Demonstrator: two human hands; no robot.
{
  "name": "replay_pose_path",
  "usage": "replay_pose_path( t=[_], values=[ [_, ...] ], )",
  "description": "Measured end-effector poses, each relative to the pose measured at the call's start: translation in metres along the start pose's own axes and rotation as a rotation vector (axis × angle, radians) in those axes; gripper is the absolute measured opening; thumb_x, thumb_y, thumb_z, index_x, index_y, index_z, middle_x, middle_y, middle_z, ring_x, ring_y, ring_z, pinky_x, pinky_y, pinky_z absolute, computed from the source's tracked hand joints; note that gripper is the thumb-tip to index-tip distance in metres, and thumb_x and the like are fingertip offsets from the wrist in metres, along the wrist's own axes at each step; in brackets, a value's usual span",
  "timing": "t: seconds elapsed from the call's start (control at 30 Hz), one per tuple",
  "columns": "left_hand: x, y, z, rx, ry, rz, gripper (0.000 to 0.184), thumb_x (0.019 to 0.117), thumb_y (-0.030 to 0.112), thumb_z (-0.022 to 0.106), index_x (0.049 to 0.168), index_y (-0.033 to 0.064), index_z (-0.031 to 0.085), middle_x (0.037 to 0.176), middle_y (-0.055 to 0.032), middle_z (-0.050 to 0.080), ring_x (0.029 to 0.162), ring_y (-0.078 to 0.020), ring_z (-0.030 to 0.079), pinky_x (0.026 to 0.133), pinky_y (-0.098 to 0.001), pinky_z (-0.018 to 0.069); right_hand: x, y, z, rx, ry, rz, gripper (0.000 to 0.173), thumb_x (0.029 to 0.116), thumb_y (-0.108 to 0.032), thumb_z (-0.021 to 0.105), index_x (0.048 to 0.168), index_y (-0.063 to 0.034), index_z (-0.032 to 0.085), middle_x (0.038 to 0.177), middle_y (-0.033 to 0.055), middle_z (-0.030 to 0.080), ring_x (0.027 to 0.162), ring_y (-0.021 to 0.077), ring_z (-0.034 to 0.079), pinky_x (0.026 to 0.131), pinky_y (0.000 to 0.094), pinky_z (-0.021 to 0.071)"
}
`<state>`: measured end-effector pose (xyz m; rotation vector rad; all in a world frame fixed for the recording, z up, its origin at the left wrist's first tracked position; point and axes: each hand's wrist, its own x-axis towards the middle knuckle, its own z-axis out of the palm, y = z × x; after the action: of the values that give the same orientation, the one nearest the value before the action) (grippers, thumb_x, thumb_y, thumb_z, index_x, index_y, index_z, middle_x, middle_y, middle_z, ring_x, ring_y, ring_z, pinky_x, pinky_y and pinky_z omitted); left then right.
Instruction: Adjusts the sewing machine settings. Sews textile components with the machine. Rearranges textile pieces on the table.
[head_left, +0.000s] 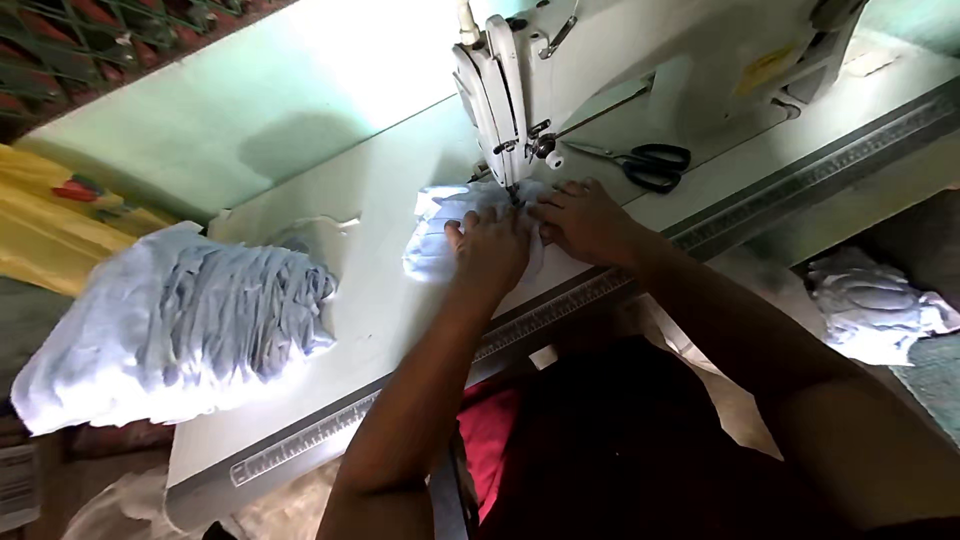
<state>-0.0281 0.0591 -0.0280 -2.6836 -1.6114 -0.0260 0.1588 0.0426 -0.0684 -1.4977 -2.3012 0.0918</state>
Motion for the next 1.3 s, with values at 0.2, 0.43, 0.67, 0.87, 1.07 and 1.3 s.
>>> replay_pose_path(
  t=[0.2, 0.43, 0.67, 0.87, 1.07, 1.3],
  values=[
    [0.004, -0.069, 0.020, -0.315, 0.148, 0.527, 0.034, 0.1040, 0.017, 0.049, 0.128, 0.0085, 0.071, 0.148, -0.0118, 0.058, 0.142, -0.0330, 0.049, 0.120, -0.0555, 0.0336, -0.017, -0.026, 0.009, 0.046, 0.087, -0.093, 0.044, 0.1047, -0.034, 0.051, 0.135, -0.0059, 0.064, 0.142, 0.0189, 0.060, 0.139, 0.0410, 0.049, 0.115, 0.0630, 0.0348],
    [-0.001, -0.058, 0.028, -0.318, 0.114, 0.442, 0.039, 0.1065, 0.019, 0.047, 0.140, 0.0093, 0.064, 0.147, -0.0097, 0.060, 0.142, -0.0314, 0.050, 0.121, -0.0578, 0.0284, -0.011, -0.022, 0.009, 0.007, -0.018, -0.046, 0.043, 0.1042, -0.033, 0.054, 0.134, -0.0046, 0.064, 0.144, 0.0175, 0.059, 0.136, 0.0379, 0.054, 0.115, 0.0635, 0.0342],
    [0.001, -0.042, 0.027, -0.264, 0.102, 0.318, 0.043, 0.1091, 0.029, 0.044, 0.144, 0.0084, 0.060, 0.150, -0.0116, 0.056, 0.144, -0.0334, 0.046, 0.120, -0.0610, 0.0279, -0.004, -0.015, 0.006, -0.007, -0.029, 0.005, 0.045, 0.1050, -0.032, 0.055, 0.142, -0.0063, 0.060, 0.149, 0.0170, 0.056, 0.142, 0.0396, 0.047, 0.116, 0.0660, 0.0300],
    [0.006, -0.032, 0.028, -0.241, 0.084, 0.199, 0.047, 0.1105, 0.034, 0.040, 0.147, 0.0086, 0.056, 0.154, -0.0116, 0.052, 0.146, -0.0334, 0.043, 0.120, -0.0620, 0.0258, -0.009, -0.012, 0.008, -0.014, 0.051, -0.110, 0.035, 0.1022, -0.026, 0.057, 0.129, -0.0060, 0.068, 0.137, 0.0143, 0.065, 0.131, 0.0381, 0.058, 0.110, 0.0626, 0.0389],
    [0.002, -0.051, 0.023, -0.282, 0.071, 0.301, 0.047, 0.1095, 0.026, 0.045, 0.152, 0.0062, 0.049, 0.156, -0.0174, 0.047, 0.147, -0.0366, 0.041, 0.122, -0.0602, 0.0258, -0.001, -0.002, 0.002, -0.074, -0.015, -0.084, 0.039, 0.1051, -0.029, 0.052, 0.136, -0.0086, 0.064, 0.143, 0.0129, 0.062, 0.136, 0.0397, 0.053, 0.109, 0.0647, 0.0380],
    [-0.002, -0.054, 0.013, -0.160, -0.023, 0.302, 0.048, 0.1110, 0.036, 0.038, 0.155, 0.0201, 0.048, 0.159, -0.0153, 0.044, 0.149, -0.0362, 0.038, 0.121, -0.0585, 0.0264, 0.001, 0.000, -0.001, -0.107, 0.056, 0.040, 0.037, 0.1027, -0.031, 0.056, 0.132, -0.0141, 0.069, 0.117, 0.0249, 0.063, 0.112, 0.0473, 0.057, 0.092, 0.0628, 0.0447]
  ],
)
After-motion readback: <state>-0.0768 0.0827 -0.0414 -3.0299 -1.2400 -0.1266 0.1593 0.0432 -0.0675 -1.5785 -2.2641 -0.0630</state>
